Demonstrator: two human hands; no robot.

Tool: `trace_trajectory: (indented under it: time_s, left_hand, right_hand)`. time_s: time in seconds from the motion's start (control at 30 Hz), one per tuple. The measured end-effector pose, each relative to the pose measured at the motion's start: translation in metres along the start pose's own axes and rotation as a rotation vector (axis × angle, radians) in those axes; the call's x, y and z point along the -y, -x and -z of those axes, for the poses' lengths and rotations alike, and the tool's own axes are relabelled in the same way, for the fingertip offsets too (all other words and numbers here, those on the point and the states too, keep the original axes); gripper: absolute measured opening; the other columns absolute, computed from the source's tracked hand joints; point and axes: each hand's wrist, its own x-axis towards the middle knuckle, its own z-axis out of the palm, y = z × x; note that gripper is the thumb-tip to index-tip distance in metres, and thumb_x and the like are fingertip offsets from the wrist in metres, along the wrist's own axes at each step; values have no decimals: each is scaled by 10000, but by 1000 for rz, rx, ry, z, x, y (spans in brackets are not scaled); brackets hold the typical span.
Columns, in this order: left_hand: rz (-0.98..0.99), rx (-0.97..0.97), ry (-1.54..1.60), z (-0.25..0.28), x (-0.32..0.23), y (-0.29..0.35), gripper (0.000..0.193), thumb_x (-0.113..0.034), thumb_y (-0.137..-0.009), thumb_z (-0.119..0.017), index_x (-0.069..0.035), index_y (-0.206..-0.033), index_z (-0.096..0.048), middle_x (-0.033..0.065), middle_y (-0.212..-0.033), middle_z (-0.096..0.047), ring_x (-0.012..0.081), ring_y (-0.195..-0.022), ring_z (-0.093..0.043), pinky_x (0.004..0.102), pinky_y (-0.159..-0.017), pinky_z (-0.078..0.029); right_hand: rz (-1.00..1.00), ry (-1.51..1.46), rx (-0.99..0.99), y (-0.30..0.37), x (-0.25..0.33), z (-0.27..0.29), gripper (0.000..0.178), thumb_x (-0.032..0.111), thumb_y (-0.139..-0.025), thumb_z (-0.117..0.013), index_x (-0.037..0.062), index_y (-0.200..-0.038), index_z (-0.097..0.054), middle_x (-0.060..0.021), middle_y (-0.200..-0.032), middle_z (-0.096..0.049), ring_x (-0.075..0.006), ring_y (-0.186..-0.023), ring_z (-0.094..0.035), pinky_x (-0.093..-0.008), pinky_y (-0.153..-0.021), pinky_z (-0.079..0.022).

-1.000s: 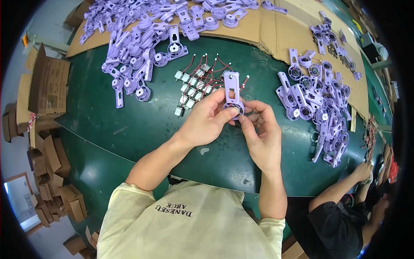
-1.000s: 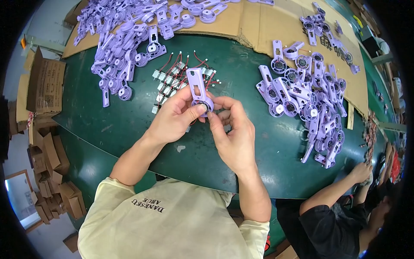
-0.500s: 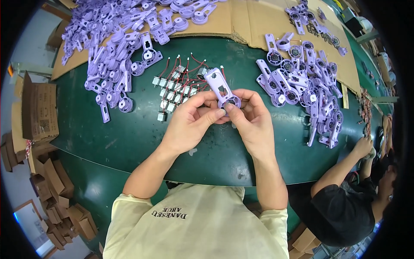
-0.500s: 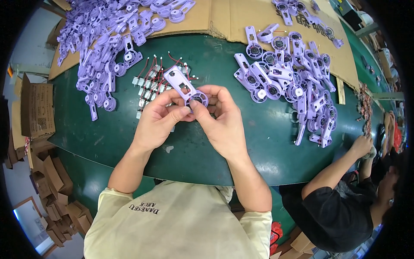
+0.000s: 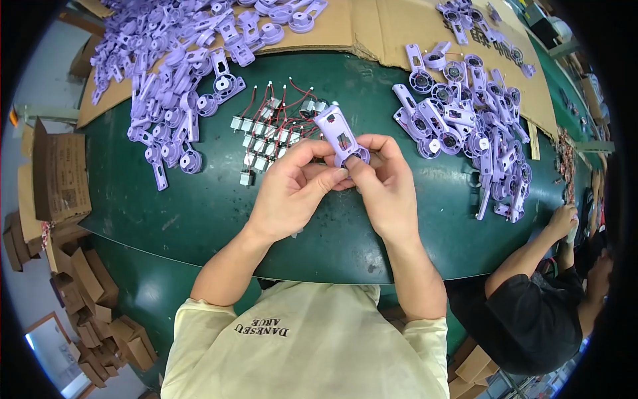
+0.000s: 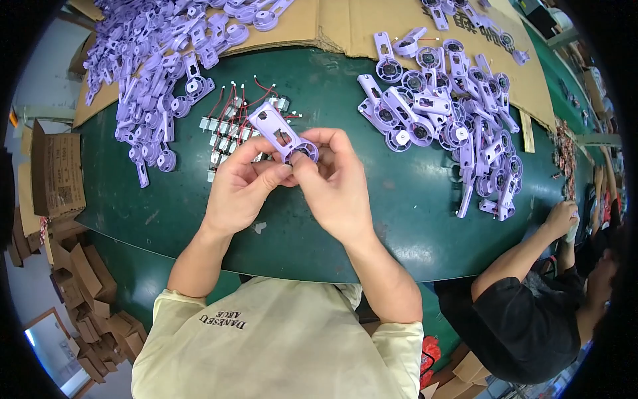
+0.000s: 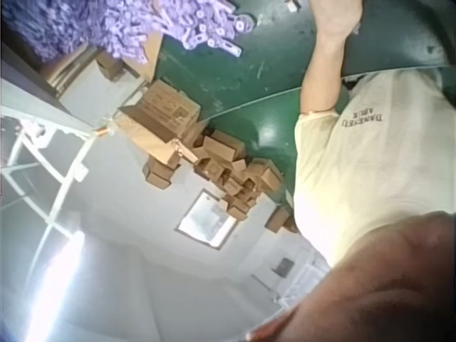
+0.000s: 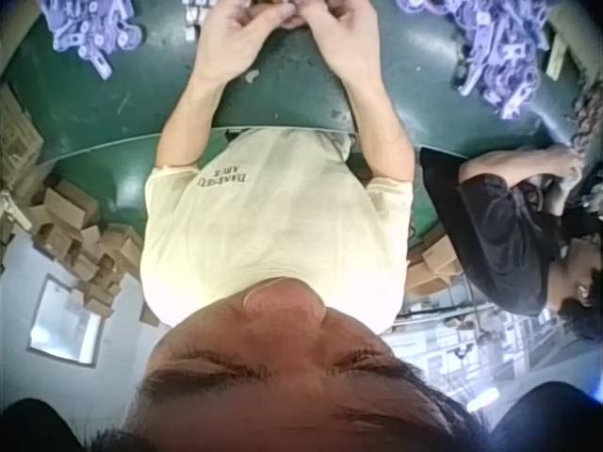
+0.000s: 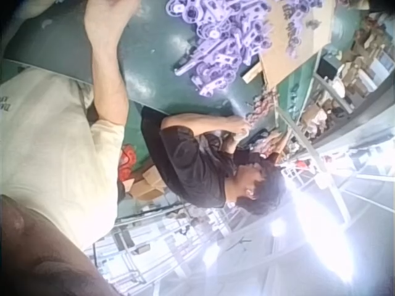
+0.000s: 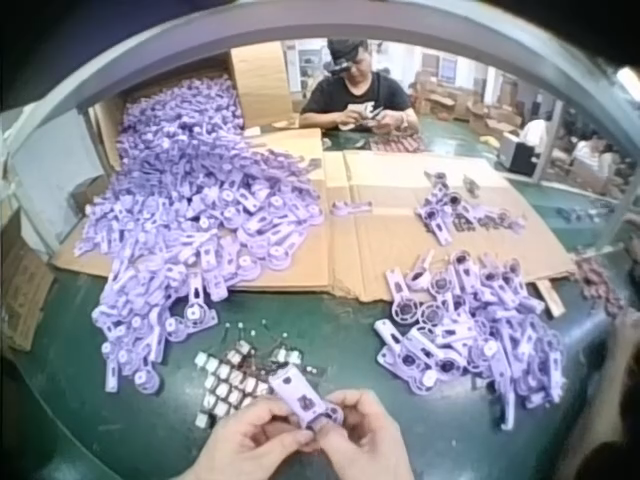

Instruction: The person assembles electric motors into plastic housings by hand, taking the motors from a cardboard box and inserting them into the housings.

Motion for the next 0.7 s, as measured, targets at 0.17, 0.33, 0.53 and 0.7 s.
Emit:
trace_trajectory:
  time_s: [0.17, 0.33, 0.53, 0.7]
  left_hand:
    - [-6, 14, -57, -3, 1, -1, 229, 42, -933, -571, 34, -1162, -558, 67, -1073, -560, 161, -973, -650, 287, -862, -565]
    - [5, 14, -55, -3, -1, -2, 222, 42, -931, -573, 39, -1153, -573, 60, -1073, -552, 156, -995, -640, 284, -876, -551]
    - [-21, -28, -120, 2, -8, -4, 232, 26, -933, -584, 32, -1164, -578, 52, -1094, -541, 133, -1045, -599, 282, -921, -510]
    - [-141, -9, -100, 5, 5, -5, 274, -11, -899, -652, 20, -1161, -580, 51, -1060, -525, 119, -940, -615, 255, -814, -534]
  right_hand:
    - [-107, -209, 72, -3, 4, 8, 176, -3, -916, -587, -30, -1072, -508, -96, -984, -626, -128, -848, -620, -281, -754, -551]
    - [-139, -219, 58, -4, 2, 16, 190, 6, -916, -606, -21, -1082, -518, -82, -978, -620, -117, -859, -609, -266, -799, -510]
    - [13, 66, 109, 1, 15, 8, 221, -1, -924, -613, -17, -1127, -527, -53, -1002, -603, -104, -891, -607, -238, -793, -498]
    - [122, 100, 148, 0, 6, 7, 300, -31, -934, -583, -6, -1217, -488, -53, -1029, -606, -86, -923, -598, -221, -798, -488]
